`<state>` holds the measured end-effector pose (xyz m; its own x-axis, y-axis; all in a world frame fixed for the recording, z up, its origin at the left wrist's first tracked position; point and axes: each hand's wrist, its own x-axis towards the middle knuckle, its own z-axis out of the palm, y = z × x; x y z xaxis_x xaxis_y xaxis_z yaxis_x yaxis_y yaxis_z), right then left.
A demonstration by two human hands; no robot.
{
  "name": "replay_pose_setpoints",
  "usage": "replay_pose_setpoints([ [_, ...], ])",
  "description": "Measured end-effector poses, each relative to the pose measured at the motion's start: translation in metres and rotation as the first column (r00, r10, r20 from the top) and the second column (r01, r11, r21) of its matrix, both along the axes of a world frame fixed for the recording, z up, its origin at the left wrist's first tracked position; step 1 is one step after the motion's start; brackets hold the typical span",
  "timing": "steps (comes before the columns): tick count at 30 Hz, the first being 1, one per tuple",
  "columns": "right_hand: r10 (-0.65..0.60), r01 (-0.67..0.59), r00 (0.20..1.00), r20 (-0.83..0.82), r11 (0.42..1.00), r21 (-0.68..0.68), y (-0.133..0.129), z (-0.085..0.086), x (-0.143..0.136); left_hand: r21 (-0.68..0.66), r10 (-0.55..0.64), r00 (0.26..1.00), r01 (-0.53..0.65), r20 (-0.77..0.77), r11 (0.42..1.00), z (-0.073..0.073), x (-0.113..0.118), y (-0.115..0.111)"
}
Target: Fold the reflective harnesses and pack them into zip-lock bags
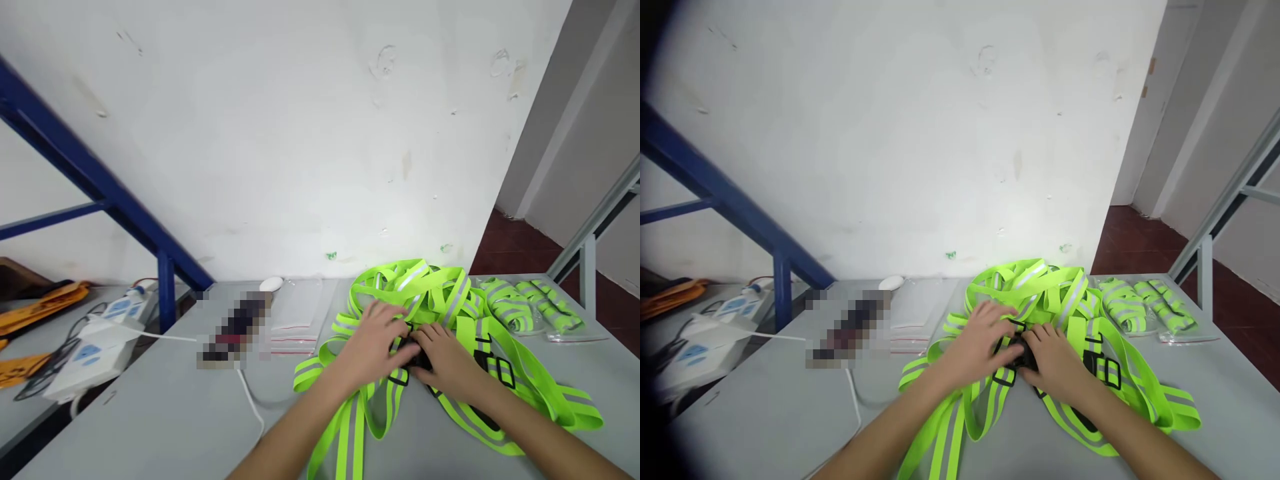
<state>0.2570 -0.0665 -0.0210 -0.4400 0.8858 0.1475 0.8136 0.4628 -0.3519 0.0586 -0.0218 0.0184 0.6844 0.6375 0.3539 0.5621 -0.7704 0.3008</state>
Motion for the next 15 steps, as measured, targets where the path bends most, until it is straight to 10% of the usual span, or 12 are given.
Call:
replay_pose_setpoints([
  [7, -0.079, 0.078, 0.994, -0.074, 0.997, -0.021, 0.006, -0.008, 0.011, -0.174, 0.035, 0.994, -0.052, -0.101, 0.983, -0.019, 0.006, -0.017],
  [15, -0.129, 0.124, 0.979, -0.157, 0.991, -0.043, -0.004, 0.005, 0.03, -0.419, 0.314, 0.87, -0.142, 0.379, 0.897, 0.002, -0.009, 0.011],
])
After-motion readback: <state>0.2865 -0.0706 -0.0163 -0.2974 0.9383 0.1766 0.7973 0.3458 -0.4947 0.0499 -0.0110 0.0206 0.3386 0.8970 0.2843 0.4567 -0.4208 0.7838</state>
